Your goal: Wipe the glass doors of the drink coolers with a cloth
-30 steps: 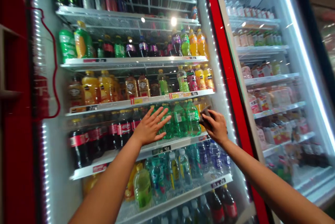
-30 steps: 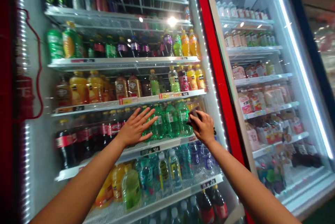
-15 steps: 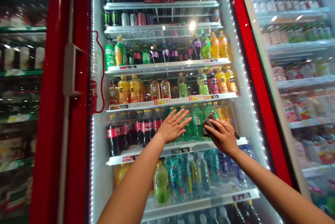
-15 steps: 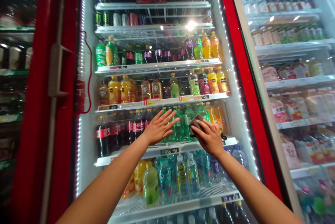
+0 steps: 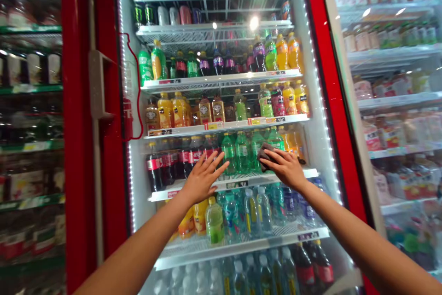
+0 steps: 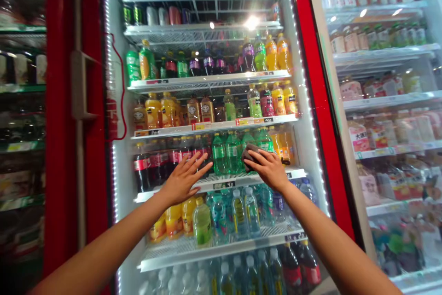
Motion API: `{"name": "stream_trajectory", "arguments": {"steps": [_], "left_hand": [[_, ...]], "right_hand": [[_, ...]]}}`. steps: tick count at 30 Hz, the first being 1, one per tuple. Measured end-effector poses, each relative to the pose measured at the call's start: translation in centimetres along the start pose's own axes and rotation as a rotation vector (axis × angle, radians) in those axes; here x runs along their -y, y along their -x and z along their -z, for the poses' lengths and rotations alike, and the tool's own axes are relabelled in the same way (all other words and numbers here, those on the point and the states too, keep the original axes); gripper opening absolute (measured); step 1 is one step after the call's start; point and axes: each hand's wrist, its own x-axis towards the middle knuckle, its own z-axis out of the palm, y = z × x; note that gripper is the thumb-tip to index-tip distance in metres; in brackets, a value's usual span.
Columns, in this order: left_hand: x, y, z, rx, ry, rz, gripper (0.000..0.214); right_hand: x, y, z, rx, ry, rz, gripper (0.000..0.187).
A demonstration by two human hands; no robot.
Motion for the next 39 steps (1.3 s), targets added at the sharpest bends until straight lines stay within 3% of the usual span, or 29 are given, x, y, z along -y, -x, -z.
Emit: {"name": "stream_trajectory", "arguments": {"steps": [3, 5, 6, 9, 12, 14, 16, 18, 20, 23, 26, 27, 30, 32, 34, 36, 39], "left_hand": [[0.5, 2.0, -0.2, -0.006, 0.001, 0.132, 0.103], [0.5, 2.3, -0.5, -0.005, 0.007, 0.227, 0.106], [0.4, 2.2, -0.7, 0.001, 0.011, 0.265, 0.107], [0.1, 1.9, -1.5, 0.023, 0.017, 0.302, 0.108], [-0.2, 1.9, -2.0, 0.034, 0.012, 0.298, 0.11], [-0.2, 2.0, -2.2, 0.038, 0.005, 0.304, 0.111], [-0.2, 2.1, -2.3, 0.036, -0.003, 0.309, 0.113], [-0.1, 2.3, -2.5, 0.026, -0.01, 0.304, 0.114], [-0.1, 2.3, -2.7, 0.013, -0.014, 0.295, 0.116], [-0.1, 2.4, -2.9, 0.013, -0.01, 0.293, 0.115], [-0.2, 2.3, -3.1, 0.031, -0.002, 0.306, 0.114], [-0.2, 2.3, -3.2, 0.033, -0.001, 0.307, 0.113], [-0.4, 2.3, -3.2, 0.021, -0.005, 0.304, 0.11], [-0.5, 2.3, -3.1, 0.003, -0.009, 0.305, 0.108], [-0.6, 2.6, -2.9, -0.012, -0.003, 0.3, 0.106], [-0.4, 3.3, -2.8, -0.017, 0.017, 0.281, 0.105], [0.3, 5.3, -2.6, -0.016, 0.038, 0.284, 0.106]], "right_hand": [[-0.8, -1.5, 0.2, -0.118, 0.033, -0.279, 0.042], [0.3, -3.5, -0.1, -0.16, 0.049, -0.448, 0.045], [1.3, -4.2, -0.3, -0.15, 0.049, -0.457, 0.047], [4.0, -4.1, -0.5, -0.031, 0.016, -0.164, 0.05], [4.1, -2.2, -0.1, 0.077, -0.014, 0.143, 0.051], [3.3, -2.4, -0.1, 0.045, -0.021, 0.092, 0.047], [3.1, -4.5, -0.4, -0.053, -0.019, -0.121, 0.042], [4.4, -7.5, -1.0, -0.139, -0.004, -0.336, 0.042], [6.7, -9.7, -1.8, -0.14, 0.017, -0.39, 0.047], [9.4, -9.0, -2.3, -0.08, 0.013, -0.205, 0.051], [8.6, -6.0, -1.5, -0.001, -0.005, 0.076, 0.047], [7.7, -5.4, -1.2, 0.001, -0.001, 0.106, 0.045], [6.0, -6.6, -0.8, -0.084, 0.036, -0.078, 0.04], [6.8, -8.8, -1.2, -0.158, 0.062, -0.285, 0.041], [9.0, -10.4, -1.8, -0.182, 0.074, -0.37, 0.044], [11.0, -10.2, -2.0, -0.136, 0.069, -0.26, 0.047], [11.4, -7.7, -1.5, -0.011, 0.041, 0.114, 0.051]]}}
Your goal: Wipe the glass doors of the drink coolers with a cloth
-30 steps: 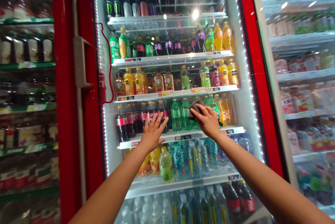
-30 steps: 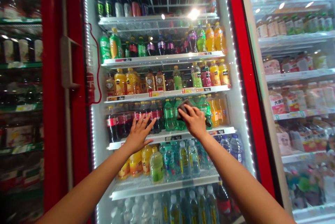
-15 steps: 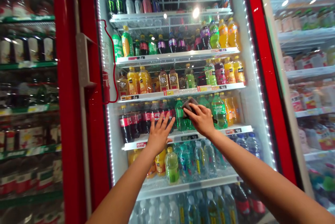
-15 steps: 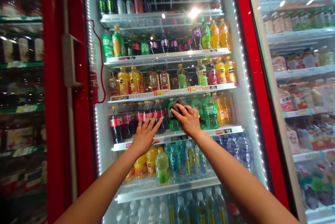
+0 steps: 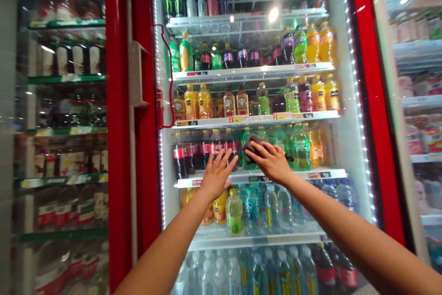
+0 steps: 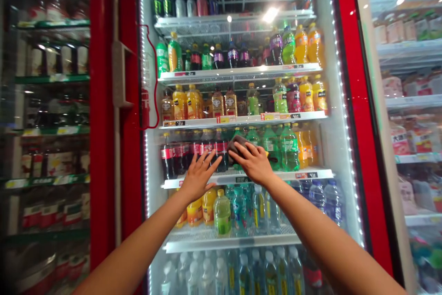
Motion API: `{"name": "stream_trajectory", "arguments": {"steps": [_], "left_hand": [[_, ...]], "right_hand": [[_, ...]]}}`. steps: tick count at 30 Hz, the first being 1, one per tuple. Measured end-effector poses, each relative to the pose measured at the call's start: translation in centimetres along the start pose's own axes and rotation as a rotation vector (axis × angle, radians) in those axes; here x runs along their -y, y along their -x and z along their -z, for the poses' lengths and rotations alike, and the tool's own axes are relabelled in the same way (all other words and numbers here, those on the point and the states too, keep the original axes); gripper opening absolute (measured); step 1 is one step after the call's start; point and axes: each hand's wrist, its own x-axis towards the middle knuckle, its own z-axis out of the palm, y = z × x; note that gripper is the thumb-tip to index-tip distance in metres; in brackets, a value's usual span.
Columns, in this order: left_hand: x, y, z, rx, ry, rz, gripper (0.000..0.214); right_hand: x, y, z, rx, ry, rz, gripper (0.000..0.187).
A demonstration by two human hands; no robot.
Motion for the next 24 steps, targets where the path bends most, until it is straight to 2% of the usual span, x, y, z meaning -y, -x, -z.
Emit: {"name": "stream_trajectory", "arguments": {"steps": [1, 3, 4, 6, 8, 9, 10, 11, 13, 15, 17, 19, 20, 22, 24], "left_hand": [[0.5, 0.7, 0.1, 0.0, 0.001, 0.02, 0.108], [1.5, 1.9, 0.1, 0.0, -0.001, 0.084, 0.109], [1.8, 2.4, 0.1, 0.003, -0.002, 0.117, 0.11], [2.2, 3.1, -0.1, 0.012, -0.005, 0.17, 0.11], [2.3, 3.4, -0.3, 0.022, -0.009, 0.199, 0.11], [2.2, 3.4, -0.4, 0.025, -0.009, 0.204, 0.11], [2.2, 3.4, -0.5, 0.026, -0.008, 0.207, 0.111], [2.1, 3.4, -0.6, 0.025, -0.004, 0.207, 0.111], [2.0, 3.4, -0.7, 0.025, 0.004, 0.203, 0.112], [2.0, 3.5, -0.8, 0.025, 0.007, 0.203, 0.113], [2.1, 3.6, -1.0, 0.026, 0.007, 0.205, 0.114], [2.2, 3.7, -1.2, 0.024, 0.009, 0.205, 0.114], [2.2, 3.7, -1.3, 0.021, 0.01, 0.204, 0.113], [2.2, 3.8, -1.4, 0.017, 0.009, 0.202, 0.113], [2.2, 3.8, -1.5, 0.022, 0.003, 0.205, 0.113]], "right_hand": [[-0.6, 0.8, 0.3, 0.025, -0.011, 0.093, 0.051], [-2.0, 1.4, 0.7, 0.033, -0.02, 0.121, 0.05], [-2.4, 1.0, 0.7, 0.017, -0.018, 0.061, 0.049], [-2.0, -0.9, 0.2, -0.038, -0.008, -0.148, 0.048], [0.1, -3.2, -0.7, -0.087, -0.003, -0.345, 0.049], [1.4, -4.1, -1.1, -0.095, -0.009, -0.395, 0.051], [2.6, -4.5, -1.4, -0.088, -0.023, -0.386, 0.054], [3.5, -4.6, -1.6, -0.07, -0.044, -0.321, 0.055], [3.7, -3.7, -1.5, -0.016, -0.091, -0.071, 0.056], [2.0, -2.7, -1.1, 0.041, -0.117, 0.181, 0.054], [-0.5, -2.6, -0.7, 0.063, -0.106, 0.231, 0.051], [-1.9, -4.1, -0.7, 0.02, -0.082, 0.094, 0.048], [-1.8, -5.2, -0.9, -0.018, -0.077, -0.013, 0.047], [0.0, -7.3, -1.6, -0.109, -0.084, -0.232, 0.048], [3.0, -8.3, -2.3, -0.166, -0.106, -0.345, 0.05]]}}
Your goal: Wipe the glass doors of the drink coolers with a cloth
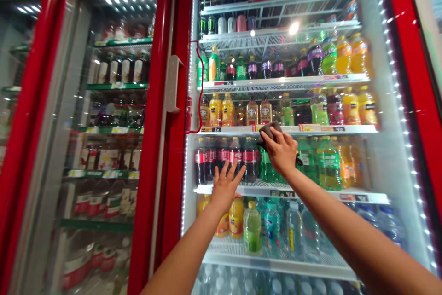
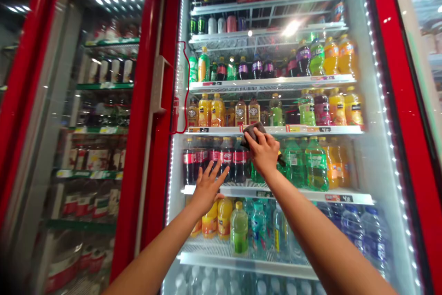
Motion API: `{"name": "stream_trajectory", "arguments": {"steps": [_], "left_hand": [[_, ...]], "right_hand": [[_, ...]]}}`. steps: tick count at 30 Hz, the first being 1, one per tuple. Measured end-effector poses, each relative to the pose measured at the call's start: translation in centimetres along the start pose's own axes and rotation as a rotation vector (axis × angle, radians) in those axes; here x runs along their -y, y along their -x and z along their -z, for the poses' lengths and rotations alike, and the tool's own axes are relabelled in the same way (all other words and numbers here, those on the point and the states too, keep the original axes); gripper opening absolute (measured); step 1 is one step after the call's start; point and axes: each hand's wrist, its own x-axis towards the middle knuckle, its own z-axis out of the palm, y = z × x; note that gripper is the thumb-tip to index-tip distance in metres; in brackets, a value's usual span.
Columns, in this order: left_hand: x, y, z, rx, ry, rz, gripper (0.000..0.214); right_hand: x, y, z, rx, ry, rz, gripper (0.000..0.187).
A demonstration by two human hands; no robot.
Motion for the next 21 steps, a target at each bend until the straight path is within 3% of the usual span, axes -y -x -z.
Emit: {"name": "stream_trajectory", "arguments": {"steps": [1, 3, 5, 7, 10, 13, 15, 19, 21], "left_hand": [[0.0, 0.0, 0.0, 0.008, -0.003, 0.004, 0.112], [-0.2, 0.0, -0.1, 0.027, -0.006, 0.012, 0.109], [-0.4, -0.1, -0.1, 0.03, 0.001, 0.013, 0.107], [-0.5, -0.1, 0.1, 0.017, 0.019, 0.009, 0.108], [-0.4, 0.3, 0.3, 0.006, 0.05, -0.01, 0.108], [0.3, 1.5, 0.3, -0.011, 0.073, -0.044, 0.109], [1.1, 2.7, 0.2, -0.037, 0.068, -0.032, 0.11], [3.1, 5.0, -0.1, -0.075, 0.011, 0.092, 0.113], [3.9, 5.5, -0.2, -0.073, -0.016, 0.153, 0.115]], "right_hand": [[1.2, 0.7, -0.3, 0.001, -0.012, 0.022, 0.05], [2.3, 2.7, -0.2, 0.064, -0.039, 0.219, 0.052], [1.6, 4.4, 0.5, 0.159, -0.063, 0.466, 0.053], [0.1, 4.8, 1.2, 0.197, -0.067, 0.545, 0.051], [-0.4, 2.7, 1.0, 0.089, -0.064, 0.321, 0.04], [2.3, 0.9, -0.3, -0.067, -0.083, 0.031, 0.039], [4.5, 1.4, -0.8, -0.073, -0.093, 0.015, 0.041], [5.0, 4.3, 0.0, 0.157, -0.107, 0.444, 0.043], [4.0, 4.5, 0.8, 0.22, -0.098, 0.551, 0.042]]}}
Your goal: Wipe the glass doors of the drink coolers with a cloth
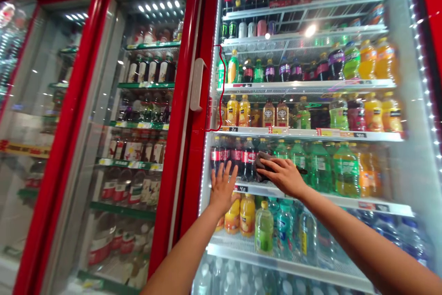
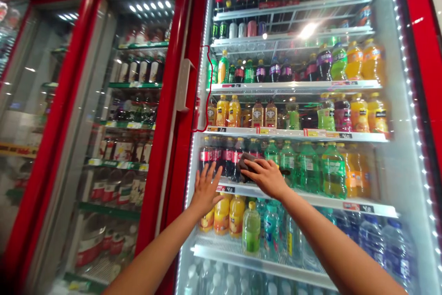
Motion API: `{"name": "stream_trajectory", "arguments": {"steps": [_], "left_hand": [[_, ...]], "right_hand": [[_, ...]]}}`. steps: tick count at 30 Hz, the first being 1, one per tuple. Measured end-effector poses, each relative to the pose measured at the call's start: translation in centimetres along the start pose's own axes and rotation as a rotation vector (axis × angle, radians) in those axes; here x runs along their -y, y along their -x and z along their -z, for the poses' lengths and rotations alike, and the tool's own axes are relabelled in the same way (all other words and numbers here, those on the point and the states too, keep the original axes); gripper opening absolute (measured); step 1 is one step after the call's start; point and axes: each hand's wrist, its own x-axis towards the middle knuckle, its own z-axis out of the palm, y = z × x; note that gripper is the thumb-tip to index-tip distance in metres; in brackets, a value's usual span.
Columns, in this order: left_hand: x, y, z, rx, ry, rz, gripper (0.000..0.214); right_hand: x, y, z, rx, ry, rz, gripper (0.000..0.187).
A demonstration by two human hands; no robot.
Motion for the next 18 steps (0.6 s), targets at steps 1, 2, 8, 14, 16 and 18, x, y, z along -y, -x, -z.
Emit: {"name": "stream_trajectory", "arguments": {"steps": [1, 2, 8, 14, 16, 18], "left_hand": [[0.3, 0.1, -0.1, 0.005, -0.01, 0.024, 0.116], [0.5, 0.1, -0.2, 0.011, -0.017, 0.043, 0.117], [1.0, 0.1, -1.1, 0.009, 0.0, 0.049, 0.116], [0.5, 0.2, 0.0, 0.017, 0.11, 0.092, 0.105], [-0.8, -0.4, 0.7, -0.052, 0.217, 0.201, 0.083], [-2.9, -1.6, 1.1, -0.18, 0.343, 0.308, 0.067]], "right_hand": [[-0.5, -0.1, 0.3, -0.005, 0.006, -0.028, 0.041], [-1.0, -0.7, 0.5, -0.031, 0.013, -0.1, 0.039], [1.8, -6.8, -1.4, -0.121, 0.032, -0.5, 0.044], [5.7, -5.8, -1.4, 0.029, -0.094, -0.303, 0.045], [5.5, -5.8, -0.6, 0.057, -0.191, -0.352, 0.045], [4.8, -6.2, 0.0, 0.038, -0.392, -0.432, 0.048]]}}
